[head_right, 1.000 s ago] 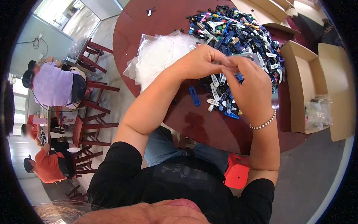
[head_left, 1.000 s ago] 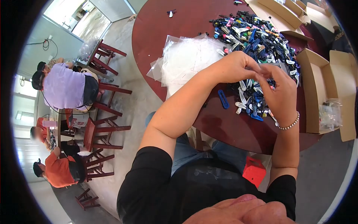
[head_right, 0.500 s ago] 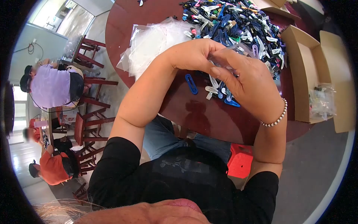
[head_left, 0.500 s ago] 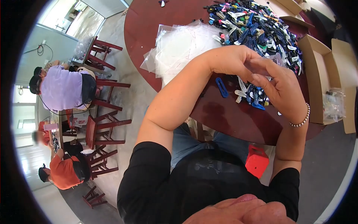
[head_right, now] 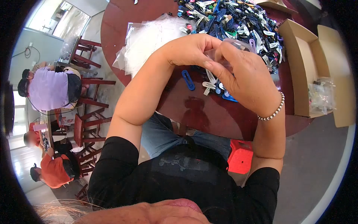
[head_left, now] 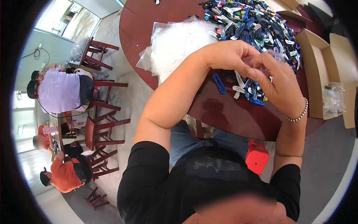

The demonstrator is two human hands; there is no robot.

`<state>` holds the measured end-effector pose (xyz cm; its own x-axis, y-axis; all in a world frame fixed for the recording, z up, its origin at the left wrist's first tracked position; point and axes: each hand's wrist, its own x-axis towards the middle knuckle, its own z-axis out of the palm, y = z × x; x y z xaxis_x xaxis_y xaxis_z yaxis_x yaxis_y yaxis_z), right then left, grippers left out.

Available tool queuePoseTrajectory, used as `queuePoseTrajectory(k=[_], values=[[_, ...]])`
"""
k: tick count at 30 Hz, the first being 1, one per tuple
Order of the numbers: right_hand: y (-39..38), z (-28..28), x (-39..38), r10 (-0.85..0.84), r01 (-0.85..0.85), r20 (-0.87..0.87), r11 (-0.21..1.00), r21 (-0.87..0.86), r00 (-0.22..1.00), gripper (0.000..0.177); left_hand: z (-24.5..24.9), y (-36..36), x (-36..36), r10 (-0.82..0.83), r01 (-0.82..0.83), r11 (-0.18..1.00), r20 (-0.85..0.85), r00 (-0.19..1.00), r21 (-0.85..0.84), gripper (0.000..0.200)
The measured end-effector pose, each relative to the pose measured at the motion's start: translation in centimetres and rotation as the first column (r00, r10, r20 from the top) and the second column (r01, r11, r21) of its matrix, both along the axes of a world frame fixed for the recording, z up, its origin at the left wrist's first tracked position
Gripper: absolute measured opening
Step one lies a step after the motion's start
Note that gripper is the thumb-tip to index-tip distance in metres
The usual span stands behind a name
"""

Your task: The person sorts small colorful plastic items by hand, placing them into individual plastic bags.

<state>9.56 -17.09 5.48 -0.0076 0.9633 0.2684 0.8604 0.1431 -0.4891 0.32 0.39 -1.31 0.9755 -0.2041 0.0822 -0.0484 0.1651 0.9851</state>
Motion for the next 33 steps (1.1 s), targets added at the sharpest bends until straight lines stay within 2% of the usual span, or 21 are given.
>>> queuePoseTrajectory(k=[3,6,8,9,11,12,13,15,17,18,20,21,23,27,31,33], values=[[0.3,-0.3,-0.4,-0.024,0.027,-0.064,0.999,0.041,0.998,0.021,0.1,-0.2,0.1,0.076,-0.076,0.997,0.022,0.997,-0.020,0.025],[0.7,-0.3,-0.7,-0.011,0.024,-0.096,0.990,0.137,0.995,0.020,0.5,0.2,-0.1,0.125,-0.127,0.991,0.047,0.991,0.052,0.025],[0.9,0.0,-1.2,-0.092,0.189,-0.270,0.914,0.359,0.958,0.022,1.2,0.3,-0.4,0.255,-0.255,0.967,0.024,0.967,0.000,0.026],[1.0,-0.2,-1.1,-0.085,0.181,-0.268,0.915,0.359,0.960,0.022,1.6,0.5,-0.6,0.263,-0.263,0.965,0.026,0.964,-0.002,0.026],[0.9,-1.0,-0.3,-0.173,0.376,-0.408,0.782,0.496,0.897,0.024,2.1,1.3,-0.9,0.427,-0.428,0.900,0.031,0.904,0.080,0.024],[0.7,-1.2,0.2,-0.189,0.345,-0.361,0.829,0.439,0.913,0.025,2.0,1.6,-0.8,0.477,-0.478,0.878,0.042,0.878,0.008,0.024],[1.0,-1.3,0.0,-0.178,0.334,-0.358,0.833,0.441,0.916,0.025,1.8,1.7,-0.8,0.487,-0.488,0.873,0.045,0.872,0.007,0.024],[1.8,-2.2,-0.4,-0.092,0.120,-0.145,0.972,0.200,0.985,0.026,1.7,1.9,-0.8,0.615,-0.613,0.788,0.021,0.788,-0.052,0.023],[2.9,-4.1,-0.9,0.015,-0.036,0.096,0.975,0.219,0.995,0.028,1.9,1.8,-0.9,0.636,-0.635,0.771,0.017,0.771,-0.044,0.025],[3.1,-4.7,-1.2,0.018,-0.041,0.103,0.975,0.220,0.995,0.028,1.8,1.8,-0.8,0.638,-0.638,0.770,0.023,0.769,-0.023,0.027],[3.4,-5.5,-1.9,0.029,-0.062,0.268,0.992,0.114,0.963,0.028,1.6,1.9,-0.6,0.632,-0.632,0.775,0.003,0.775,-0.027,0.031],[3.5,-5.6,-2.2,0.034,-0.068,0.273,0.991,0.114,0.962,0.028,1.6,1.9,-0.6,0.636,-0.636,0.771,0.008,0.771,-0.030,0.031],[3.7,-5.9,-2.7,0.000,-0.019,0.432,0.999,0.041,0.902,0.028,1.5,1.8,-0.5,0.634,-0.634,0.773,-0.005,0.773,-0.007,0.032],[3.9,-6.0,-3.7,-0.059,0.041,0.504,0.998,0.048,0.861,0.026,1.3,1.8,-0.4,0.616,-0.616,0.787,0.004,0.788,-0.020,0.032],[4.4,-7.1,-2.9,-0.083,0.048,0.497,0.995,0.083,0.864,0.023,1.5,1.7,-0.5,0.605,-0.605,0.795,-0.025,0.796,-0.031,0.031],[4.4,-7.3,-2.4,-0.080,0.031,0.391,0.991,0.129,0.917,0.020,1.5,1.6,-0.5,0.610,-0.611,0.791,-0.027,0.792,-0.030,0.030]])
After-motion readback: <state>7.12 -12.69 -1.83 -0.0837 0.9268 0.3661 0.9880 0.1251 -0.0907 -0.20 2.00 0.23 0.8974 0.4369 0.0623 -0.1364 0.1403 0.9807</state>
